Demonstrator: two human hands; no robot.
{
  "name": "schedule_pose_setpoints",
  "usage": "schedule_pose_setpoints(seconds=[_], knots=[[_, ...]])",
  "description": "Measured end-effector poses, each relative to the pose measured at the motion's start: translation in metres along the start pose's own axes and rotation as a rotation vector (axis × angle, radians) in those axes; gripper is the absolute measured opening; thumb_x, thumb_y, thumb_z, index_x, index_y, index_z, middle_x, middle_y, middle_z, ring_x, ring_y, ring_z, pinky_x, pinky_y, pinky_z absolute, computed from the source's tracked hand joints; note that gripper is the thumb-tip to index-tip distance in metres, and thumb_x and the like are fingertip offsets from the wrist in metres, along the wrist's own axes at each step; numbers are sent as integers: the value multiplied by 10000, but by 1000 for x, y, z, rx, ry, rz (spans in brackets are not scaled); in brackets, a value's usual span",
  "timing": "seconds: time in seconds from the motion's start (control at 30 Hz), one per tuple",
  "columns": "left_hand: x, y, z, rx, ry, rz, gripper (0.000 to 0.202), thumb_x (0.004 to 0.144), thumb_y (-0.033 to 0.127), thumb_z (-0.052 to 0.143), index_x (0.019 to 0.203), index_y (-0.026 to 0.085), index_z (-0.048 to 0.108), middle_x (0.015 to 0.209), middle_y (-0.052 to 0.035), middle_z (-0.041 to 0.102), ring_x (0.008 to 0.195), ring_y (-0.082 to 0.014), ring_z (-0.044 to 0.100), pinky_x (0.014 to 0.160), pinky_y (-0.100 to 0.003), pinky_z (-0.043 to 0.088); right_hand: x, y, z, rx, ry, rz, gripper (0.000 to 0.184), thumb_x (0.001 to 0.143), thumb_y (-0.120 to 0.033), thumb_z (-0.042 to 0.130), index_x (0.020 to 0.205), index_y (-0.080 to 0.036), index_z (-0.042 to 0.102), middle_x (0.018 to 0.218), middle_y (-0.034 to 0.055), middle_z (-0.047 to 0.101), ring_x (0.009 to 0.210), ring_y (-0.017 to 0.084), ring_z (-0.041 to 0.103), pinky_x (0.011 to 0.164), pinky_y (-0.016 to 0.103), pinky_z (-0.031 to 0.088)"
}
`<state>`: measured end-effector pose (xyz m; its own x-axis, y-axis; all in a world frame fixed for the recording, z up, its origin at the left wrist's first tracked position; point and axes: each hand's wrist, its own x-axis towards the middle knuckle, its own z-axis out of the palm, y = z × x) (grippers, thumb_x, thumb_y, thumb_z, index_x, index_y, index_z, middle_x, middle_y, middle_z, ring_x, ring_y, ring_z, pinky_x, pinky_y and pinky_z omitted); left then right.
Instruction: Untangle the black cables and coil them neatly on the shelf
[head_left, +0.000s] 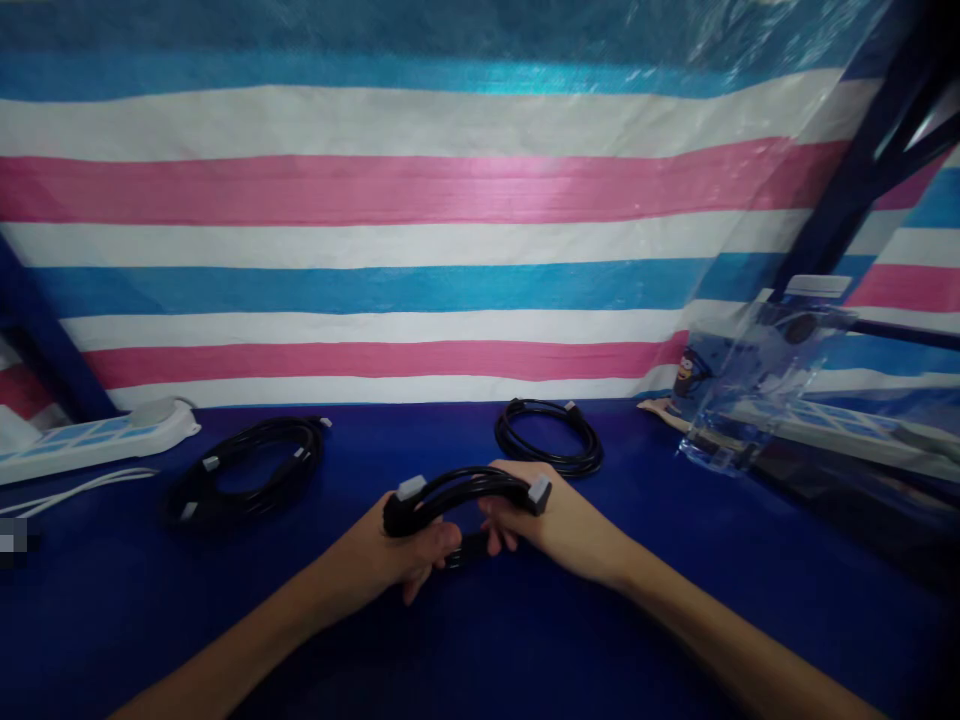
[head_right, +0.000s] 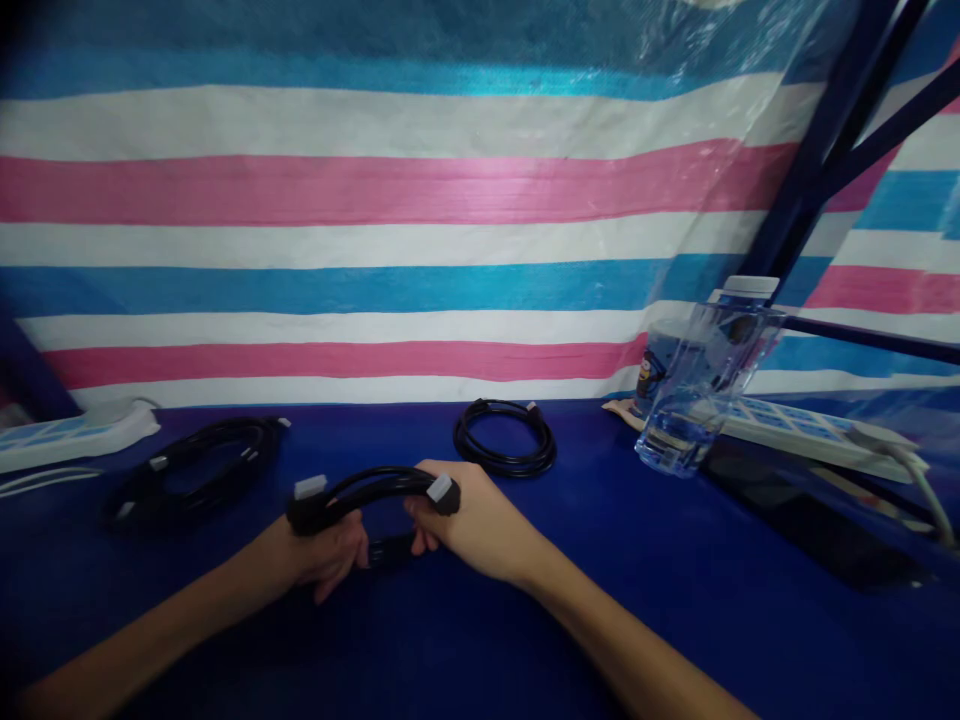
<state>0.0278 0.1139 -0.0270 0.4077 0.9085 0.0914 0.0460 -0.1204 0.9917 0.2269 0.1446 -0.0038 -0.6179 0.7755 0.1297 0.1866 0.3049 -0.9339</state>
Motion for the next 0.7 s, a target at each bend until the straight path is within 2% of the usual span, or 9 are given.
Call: schedule_pose_setpoints(seconds=[0.1,0.17,0.3,0.37,0.43,0.47,0.5,0.6,0.7], knots=[[1,0,0,5,21,-48,484,732,541,593,410,204,465,308,24,394,364,-102,408,642,-307,454,5,13,6,211,20,51,160,817,-256,524,890,-135,598,475,-59,464,553,122,568,650,287,456],[0,4,3,15,72,-49,549,761,545,554,359,209,389,294,31,336,348,-92,383,618,-305,458,5,13,10,278,65,53,201,824,-294,524,909,-131,603,442,-83,405,504,111,550,653,300,470],[6,21,18,-108,263,-43,565,756,500,578,383,209,270,309,88,176,293,-43,210,413,-243,353,1,-6,12,295,130,-31,238,796,-335,585,935,-141,576,419,-88,436,372,89,473,508,272,471],[22,33,27,-124,351,-34,506,762,466,579,465,210,259,352,106,154,309,-35,159,370,-218,295,2,-19,3,309,247,-69,263,778,-315,608,978,-159,543,410,-99,427,317,80,407,396,234,416],[52,46,35,13,378,-32,429,823,428,502,547,217,251,402,109,159,327,-42,174,382,-210,317,6,-29,-19,279,434,-26,230,791,-273,588,982,-170,514,413,-113,376,300,66,347,343,205,359],[71,52,39,207,377,-42,388,864,404,435,579,218,249,428,104,164,339,-48,209,406,-206,351,9,-31,-35,239,537,25,178,802,-237,567,953,-167,506,424,-113,352,309,58,328,343,196,344],[92,57,43,290,361,-51,325,866,344,444,609,212,294,450,95,218,359,-53,285,435,-204,380,13,-31,-53,143,584,139,86,824,-219,536,874,-159,499,444,-104,340,333,49,333,367,190,351],[156,65,56,510,286,-109,100,838,219,508,764,162,472,564,31,464,490,-87,499,541,-233,458,23,-15,-109,18,646,305,102,820,-112,508,734,-136,460,488,-73,376,390,46,377,406,188,355],[201,61,69,785,184,-236,131,822,216,570,906,116,561,777,-41,597,664,-145,594,623,-306,503,28,15,-142,-183,712,416,55,845,-167,525,845,-113,516,659,-26,504,534,70,489,512,213,433]])
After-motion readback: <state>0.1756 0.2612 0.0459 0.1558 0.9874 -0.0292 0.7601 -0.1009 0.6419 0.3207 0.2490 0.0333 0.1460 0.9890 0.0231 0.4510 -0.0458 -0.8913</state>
